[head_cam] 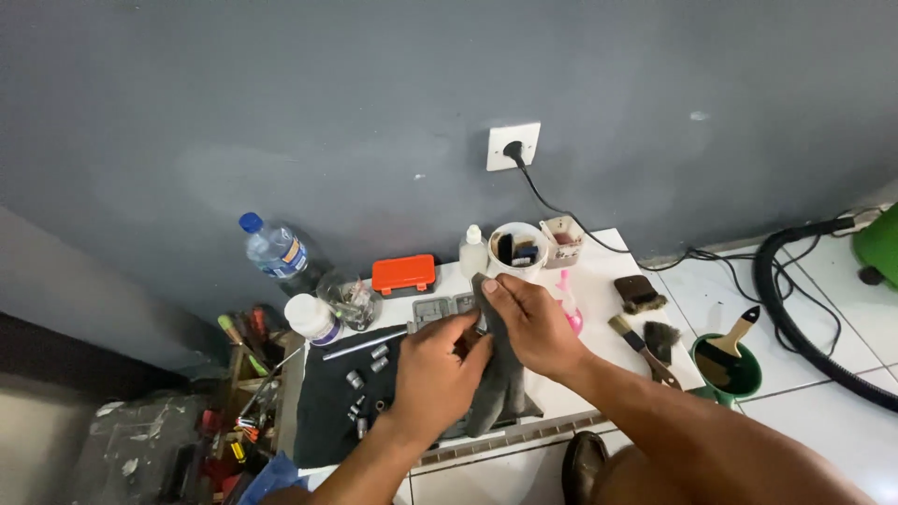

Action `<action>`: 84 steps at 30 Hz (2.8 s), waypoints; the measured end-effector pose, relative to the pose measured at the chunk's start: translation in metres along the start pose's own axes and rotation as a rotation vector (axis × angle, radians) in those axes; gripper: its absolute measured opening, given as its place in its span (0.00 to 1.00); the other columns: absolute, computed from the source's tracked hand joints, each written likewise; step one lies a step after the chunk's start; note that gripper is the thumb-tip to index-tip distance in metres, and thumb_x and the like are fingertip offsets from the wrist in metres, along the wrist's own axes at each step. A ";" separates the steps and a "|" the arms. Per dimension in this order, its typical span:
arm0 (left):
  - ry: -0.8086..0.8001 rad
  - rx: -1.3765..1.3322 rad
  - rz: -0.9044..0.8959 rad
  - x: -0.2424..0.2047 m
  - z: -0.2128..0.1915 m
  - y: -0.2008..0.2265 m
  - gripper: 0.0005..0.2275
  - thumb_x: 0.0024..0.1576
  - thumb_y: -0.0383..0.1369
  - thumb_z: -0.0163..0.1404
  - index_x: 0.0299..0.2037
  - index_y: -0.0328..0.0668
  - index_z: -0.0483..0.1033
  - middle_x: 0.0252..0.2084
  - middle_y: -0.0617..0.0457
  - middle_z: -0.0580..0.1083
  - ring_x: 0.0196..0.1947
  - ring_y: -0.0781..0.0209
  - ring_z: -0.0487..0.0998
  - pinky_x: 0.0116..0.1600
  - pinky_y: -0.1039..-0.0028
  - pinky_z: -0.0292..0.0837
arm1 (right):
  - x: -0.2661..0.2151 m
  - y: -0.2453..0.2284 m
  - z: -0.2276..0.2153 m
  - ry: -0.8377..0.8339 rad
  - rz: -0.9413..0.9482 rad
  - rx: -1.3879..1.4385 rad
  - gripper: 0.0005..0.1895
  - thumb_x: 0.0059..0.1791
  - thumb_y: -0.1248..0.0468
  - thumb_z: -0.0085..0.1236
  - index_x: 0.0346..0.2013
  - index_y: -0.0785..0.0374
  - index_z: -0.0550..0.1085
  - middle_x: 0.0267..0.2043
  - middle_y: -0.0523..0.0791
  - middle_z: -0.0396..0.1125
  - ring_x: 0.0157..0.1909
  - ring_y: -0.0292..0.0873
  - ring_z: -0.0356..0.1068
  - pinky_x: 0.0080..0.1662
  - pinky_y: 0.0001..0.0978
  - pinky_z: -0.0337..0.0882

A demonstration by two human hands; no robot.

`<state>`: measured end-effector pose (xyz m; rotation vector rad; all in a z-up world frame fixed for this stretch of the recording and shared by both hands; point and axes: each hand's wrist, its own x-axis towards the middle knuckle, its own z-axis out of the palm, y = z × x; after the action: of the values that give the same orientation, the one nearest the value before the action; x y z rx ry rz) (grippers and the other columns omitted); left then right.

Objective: The person sits at a white table and cleans metal socket wrenches one by one. They spray each socket with a pink spray bottle, wipe it with a gray cloth, and place it back into a gray plastic socket set case. The process repeats for several sockets.

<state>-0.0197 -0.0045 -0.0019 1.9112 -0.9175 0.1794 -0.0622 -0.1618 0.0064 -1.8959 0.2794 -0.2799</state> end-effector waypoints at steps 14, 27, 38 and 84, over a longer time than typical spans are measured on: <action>0.144 0.025 -0.112 0.010 -0.004 -0.001 0.05 0.49 0.32 0.61 0.31 0.39 0.81 0.21 0.47 0.78 0.24 0.48 0.81 0.27 0.64 0.76 | 0.005 -0.007 -0.001 -0.081 -0.170 0.068 0.09 0.54 0.61 0.49 0.38 0.62 0.76 0.21 0.47 0.69 0.28 0.39 0.65 0.38 0.36 0.70; -0.003 -0.921 -0.532 0.021 -0.011 -0.006 0.09 0.58 0.27 0.52 0.40 0.23 0.78 0.32 0.35 0.80 0.30 0.54 0.83 0.38 0.67 0.81 | 0.018 0.006 -0.005 0.023 0.098 0.290 0.16 0.55 0.57 0.51 0.27 0.60 0.77 0.15 0.43 0.63 0.19 0.35 0.64 0.24 0.27 0.68; -0.324 -0.946 -0.461 0.009 0.003 -0.036 0.19 0.68 0.39 0.36 0.35 0.31 0.75 0.24 0.44 0.72 0.26 0.56 0.75 0.37 0.64 0.76 | -0.018 -0.041 -0.007 -0.119 -0.134 -0.025 0.16 0.52 0.56 0.53 0.52 0.56 0.75 0.31 0.52 0.74 0.36 0.47 0.74 0.45 0.46 0.74; -0.587 0.213 -0.199 -0.117 0.158 -0.195 0.11 0.52 0.38 0.60 0.42 0.47 0.83 0.47 0.50 0.78 0.49 0.49 0.73 0.61 0.59 0.61 | 0.025 0.054 -0.089 -0.450 0.413 -0.777 0.20 0.56 0.47 0.39 0.37 0.57 0.73 0.31 0.50 0.67 0.39 0.51 0.66 0.42 0.43 0.62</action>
<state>-0.0123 -0.0250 -0.2777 2.2903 -1.1083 -0.4424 -0.0711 -0.2662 -0.0135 -2.5177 0.5090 0.6163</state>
